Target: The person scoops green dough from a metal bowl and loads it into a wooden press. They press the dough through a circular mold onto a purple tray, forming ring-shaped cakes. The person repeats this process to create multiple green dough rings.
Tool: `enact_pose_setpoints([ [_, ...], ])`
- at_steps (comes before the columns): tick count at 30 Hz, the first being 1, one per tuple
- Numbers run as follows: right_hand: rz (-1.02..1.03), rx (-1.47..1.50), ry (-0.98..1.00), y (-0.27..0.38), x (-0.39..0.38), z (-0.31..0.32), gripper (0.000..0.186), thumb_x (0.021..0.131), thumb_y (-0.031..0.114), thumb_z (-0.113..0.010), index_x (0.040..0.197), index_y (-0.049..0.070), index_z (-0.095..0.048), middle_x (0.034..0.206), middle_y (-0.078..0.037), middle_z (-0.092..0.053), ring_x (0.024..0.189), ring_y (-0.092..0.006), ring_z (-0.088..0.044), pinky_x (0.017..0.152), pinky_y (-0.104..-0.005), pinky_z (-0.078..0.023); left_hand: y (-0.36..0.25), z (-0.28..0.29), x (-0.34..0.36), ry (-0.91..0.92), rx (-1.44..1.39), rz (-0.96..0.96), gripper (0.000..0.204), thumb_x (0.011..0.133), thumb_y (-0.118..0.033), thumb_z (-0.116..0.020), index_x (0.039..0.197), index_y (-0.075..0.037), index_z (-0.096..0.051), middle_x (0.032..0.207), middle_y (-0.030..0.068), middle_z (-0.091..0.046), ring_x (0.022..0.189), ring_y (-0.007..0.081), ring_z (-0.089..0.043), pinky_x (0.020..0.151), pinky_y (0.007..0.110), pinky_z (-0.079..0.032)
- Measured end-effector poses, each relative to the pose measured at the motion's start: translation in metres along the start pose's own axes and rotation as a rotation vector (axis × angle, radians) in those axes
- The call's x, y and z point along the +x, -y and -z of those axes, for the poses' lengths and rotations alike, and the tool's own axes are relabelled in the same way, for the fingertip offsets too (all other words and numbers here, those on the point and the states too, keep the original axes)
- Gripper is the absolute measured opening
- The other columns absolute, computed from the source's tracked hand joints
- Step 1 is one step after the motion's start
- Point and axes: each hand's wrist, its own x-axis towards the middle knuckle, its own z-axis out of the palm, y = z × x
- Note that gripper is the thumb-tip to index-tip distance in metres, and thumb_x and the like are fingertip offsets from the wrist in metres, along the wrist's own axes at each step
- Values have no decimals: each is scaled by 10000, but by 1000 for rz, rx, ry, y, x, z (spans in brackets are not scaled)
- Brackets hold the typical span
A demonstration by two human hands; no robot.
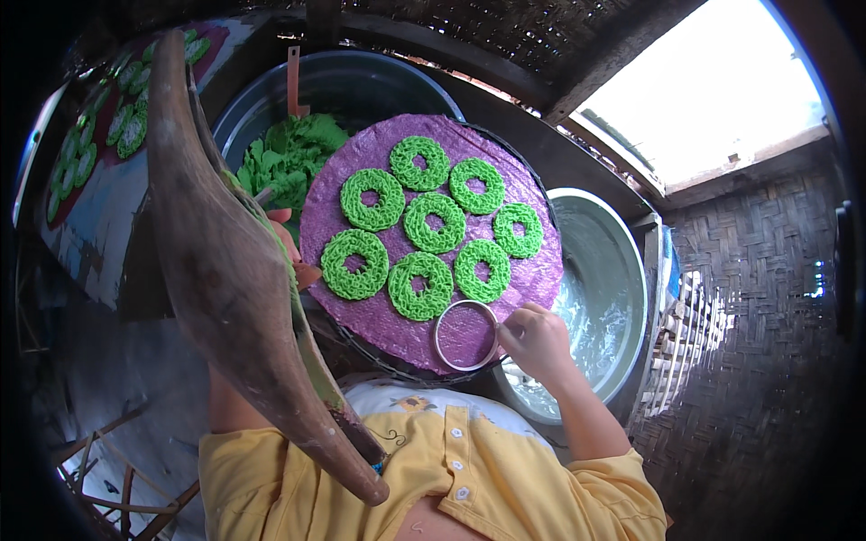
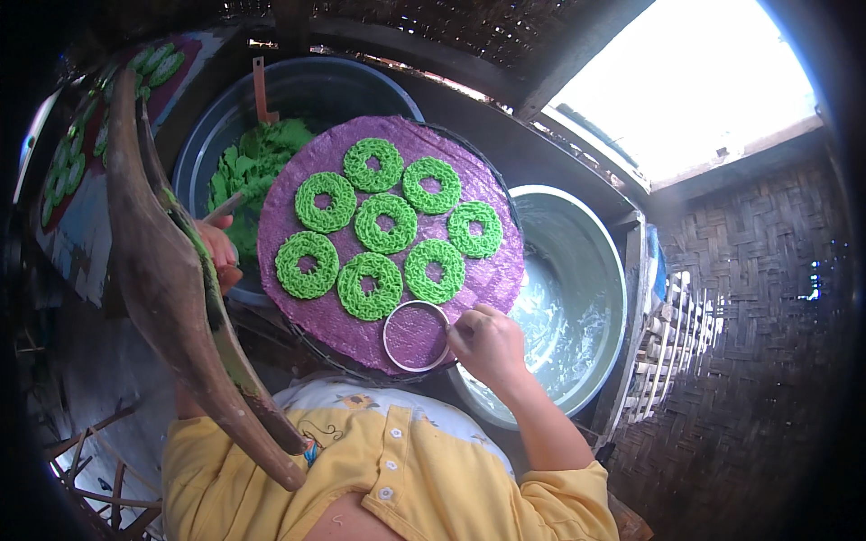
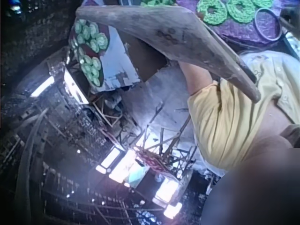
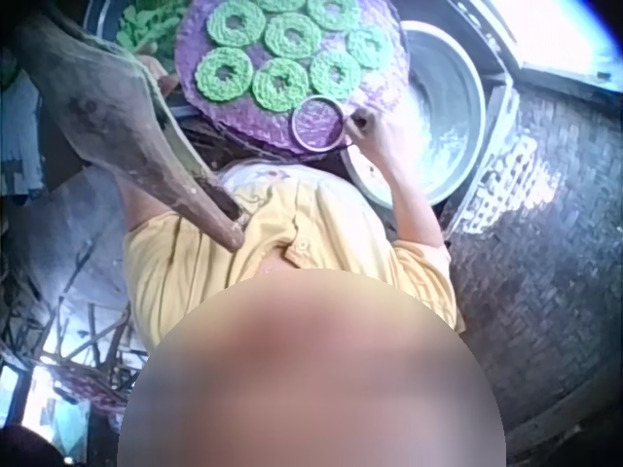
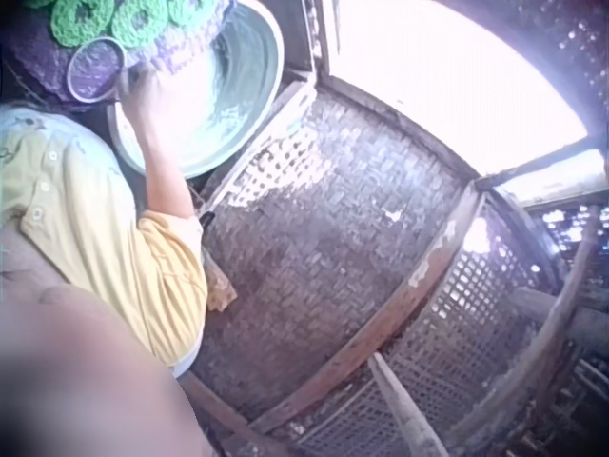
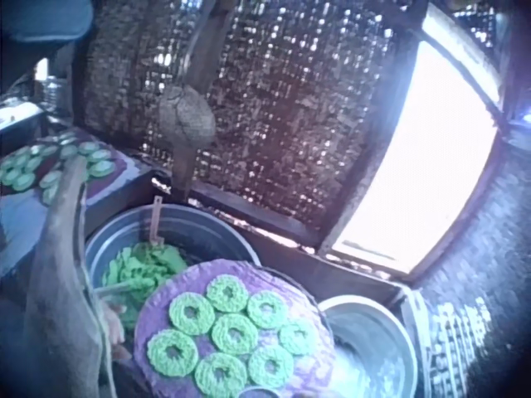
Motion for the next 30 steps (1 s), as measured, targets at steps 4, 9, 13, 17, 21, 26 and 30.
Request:
enact_pose_setpoints([
  [4,-29,-11,-24,10,-5,12,180,757,241,-663,763,62,-680,700,-64,-587,604,-228,-591,579,-355,-486,-20,-6,-1,-2,-4,21,401,830,-246,-571,1160,-43,-465,999,107,-588,911,236,-600,825,369,-501],
  [9,341,797,15,45,-24,17,441,885,386,-539,1168,47,-530,897,-86,-585,682,-144,-581,588,-312,-465,-51,-72,22,20,-155,124,386,817,-252,-582,1130,-46,-494,962,105,-607,882,245,-616,806,372,-510],
  [13,213,1263,392,60,-40,12,464,947,395,-371,1234,34,-423,906,-50,-518,645,-119,-437,590,-255,-397,-72,-130,42,141,626,-204,370,681,-257,-725,988,-99,-594,921,87,-623,877,292,-618,808,382,-500],
  [17,45,735,466,29,-57,28,549,888,511,-428,1190,52,-452,831,-84,-552,640,-160,-503,576,-275,-414,-84,-140,75,361,-130,-99,586,736,-266,-720,1236,-83,-475,1162,125,-550,1182,249,-479,940,398,-429],
  [21,-159,1359,523,6,-83,39,647,861,605,-403,1117,17,-491,766,-102,-565,589,-169,-525,520,-274,-403,-69,-146,127,283,-1467,411,675,894,-534,-409,1307,-1,-385,997,128,-571,1058,236,-525,951,446,-386],
  [26,-348,1243,390,-8,-99,56,657,912,565,-289,944,-32,-560,712,-91,-581,514,-164,-521,488,-286,-392,-46,-181,131,112,-1583,624,675,900,-618,-289,1121,-33,-543,592,2,-466,624,179,-521,760,378,-428],
  [30,-335,1034,315,-15,-102,70,619,927,516,-311,802,-25,-585,625,-82,-558,499,-167,-525,487,-288,-402,-39,-199,123,17,-1576,638,663,891,-632,-297,1084,-56,-562,557,-10,-438,571,164,-501,728,371,-441],
])
